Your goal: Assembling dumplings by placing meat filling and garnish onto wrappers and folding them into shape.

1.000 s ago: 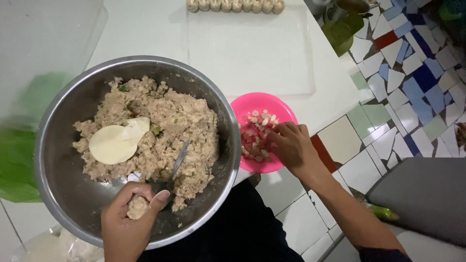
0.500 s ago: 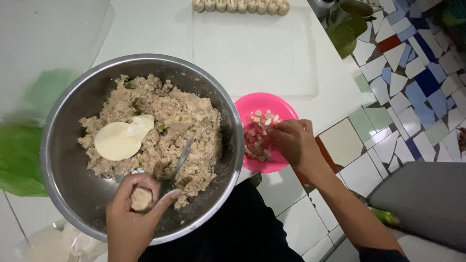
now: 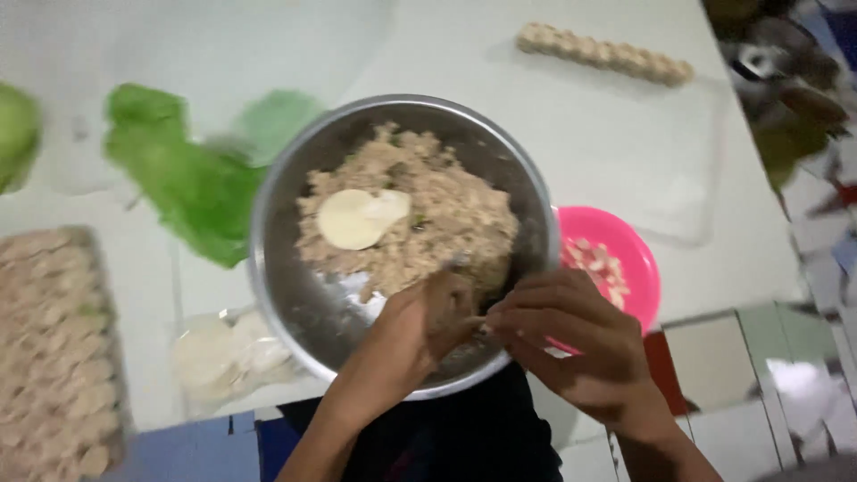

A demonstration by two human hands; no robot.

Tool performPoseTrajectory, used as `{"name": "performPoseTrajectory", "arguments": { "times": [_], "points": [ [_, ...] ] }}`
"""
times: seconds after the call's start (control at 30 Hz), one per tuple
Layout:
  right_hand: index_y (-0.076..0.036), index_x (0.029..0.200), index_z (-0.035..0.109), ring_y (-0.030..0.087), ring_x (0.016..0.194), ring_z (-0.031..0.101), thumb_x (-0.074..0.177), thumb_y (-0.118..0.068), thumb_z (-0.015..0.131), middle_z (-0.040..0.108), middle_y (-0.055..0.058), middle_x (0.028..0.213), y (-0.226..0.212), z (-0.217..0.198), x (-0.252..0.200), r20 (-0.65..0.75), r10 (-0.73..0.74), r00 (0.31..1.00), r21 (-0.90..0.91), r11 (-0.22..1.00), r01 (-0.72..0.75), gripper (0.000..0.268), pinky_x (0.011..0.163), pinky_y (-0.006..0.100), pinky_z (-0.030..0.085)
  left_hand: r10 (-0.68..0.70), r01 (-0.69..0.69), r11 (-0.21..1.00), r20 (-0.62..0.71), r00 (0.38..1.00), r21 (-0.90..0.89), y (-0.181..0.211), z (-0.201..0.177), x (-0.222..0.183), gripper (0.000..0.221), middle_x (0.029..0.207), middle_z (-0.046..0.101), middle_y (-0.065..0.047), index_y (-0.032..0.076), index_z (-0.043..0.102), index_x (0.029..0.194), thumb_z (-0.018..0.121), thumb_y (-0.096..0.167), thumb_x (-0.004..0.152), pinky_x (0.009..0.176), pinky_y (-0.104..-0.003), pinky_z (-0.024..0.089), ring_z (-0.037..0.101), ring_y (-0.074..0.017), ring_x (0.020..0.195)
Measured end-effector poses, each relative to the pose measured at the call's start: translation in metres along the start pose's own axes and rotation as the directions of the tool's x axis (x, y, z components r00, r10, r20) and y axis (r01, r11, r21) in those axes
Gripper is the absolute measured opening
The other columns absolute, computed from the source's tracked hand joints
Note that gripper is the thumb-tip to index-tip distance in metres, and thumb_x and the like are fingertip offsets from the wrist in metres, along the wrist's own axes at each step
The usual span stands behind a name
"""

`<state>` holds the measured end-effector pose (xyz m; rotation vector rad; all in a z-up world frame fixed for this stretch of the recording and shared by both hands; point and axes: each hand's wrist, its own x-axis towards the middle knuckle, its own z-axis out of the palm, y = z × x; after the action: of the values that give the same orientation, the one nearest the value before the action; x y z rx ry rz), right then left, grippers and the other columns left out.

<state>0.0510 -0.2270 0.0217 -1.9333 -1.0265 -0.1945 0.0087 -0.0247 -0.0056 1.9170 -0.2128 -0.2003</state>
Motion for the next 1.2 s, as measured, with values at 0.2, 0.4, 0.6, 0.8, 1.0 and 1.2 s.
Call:
{"name": "performPoseTrajectory", "arguments": {
  "times": [0.2,0.4,0.6,0.8,1.0,1.2],
  "points": [
    [-0.008,0.103,0.072,0.023,0.092,0.070,0.086,-0.011,0.077,0.072,0.008,0.102,-0.012,0.019,0.021,0.066,-0.158,0.985,-0.121,0.979,0.165,0.018,0.083,0.037,0.054,0.241,-0.238,0.965,-0.015,0.970,0.106,0.016,-0.028,-0.012,0.012,0.085,0.063,-0.006,0.006,0.060,0.095,0.070,0.012,0.093,0.064,-0.030,0.046,0.065,-0.0189,0.077],
    [-0.013,0.104,0.072,0.021,0.093,0.064,0.089,-0.011,0.074,0.064,0.003,0.105,-0.006,0.029,0.023,0.165,-0.115,0.980,-0.137,0.981,0.139,0.016,0.082,0.037,0.044,0.081,-0.080,0.997,-0.011,0.997,0.014,0.013,-0.030,-0.014,0.020,0.074,0.057,-0.001,0.008,0.056,0.080,0.075,0.004,0.086,0.053,-0.027,0.040,0.059,-0.0112,0.066],
    [-0.018,0.093,0.063,0.018,0.091,0.065,0.068,-0.009,0.080,0.070,0.000,0.098,-0.022,0.023,0.051,0.239,0.467,0.851,-0.111,0.884,-0.454,0.031,0.081,0.031,0.048,0.246,-0.237,0.963,-0.051,0.968,0.130,-0.006,-0.022,-0.005,0.026,0.095,0.071,-0.010,0.001,0.069,0.106,0.079,0.005,0.083,0.071,-0.032,0.059,0.069,-0.0227,0.083],
    [-0.018,0.106,0.061,0.015,0.095,0.060,0.079,-0.017,0.077,0.068,-0.003,0.093,-0.025,0.021,0.078,0.391,0.529,0.753,-0.109,0.839,-0.533,0.032,0.100,0.036,0.034,0.304,-0.274,0.917,-0.066,0.950,0.289,-0.020,-0.025,0.002,0.024,0.086,0.067,-0.007,0.006,0.063,0.087,0.085,0.003,0.077,0.071,-0.030,0.055,0.066,-0.0185,0.079],
    [-0.033,0.115,0.057,0.031,0.103,0.065,0.083,-0.020,0.079,0.067,0.008,0.115,-0.020,0.019,0.047,0.078,-0.217,0.973,-0.333,0.914,0.230,0.041,0.098,0.065,0.044,0.352,-0.303,0.928,-0.246,0.903,0.215,-0.006,-0.054,-0.012,0.016,0.098,0.068,-0.008,0.009,0.054,0.091,0.067,0.001,0.088,0.076,-0.028,0.051,0.064,-0.0197,0.089],
    [-0.030,0.119,0.059,0.022,0.116,0.038,0.101,-0.051,0.061,0.049,0.004,0.131,-0.032,0.026,0.038,0.115,-0.404,0.908,-0.632,0.675,0.380,0.028,0.087,0.039,0.028,0.466,-0.410,0.876,-0.228,0.855,0.254,0.001,-0.053,-0.014,0.023,0.079,0.064,-0.002,0.008,0.063,0.084,0.084,-0.001,0.079,0.059,-0.022,0.045,0.060,-0.0134,0.068]
  ]
}}
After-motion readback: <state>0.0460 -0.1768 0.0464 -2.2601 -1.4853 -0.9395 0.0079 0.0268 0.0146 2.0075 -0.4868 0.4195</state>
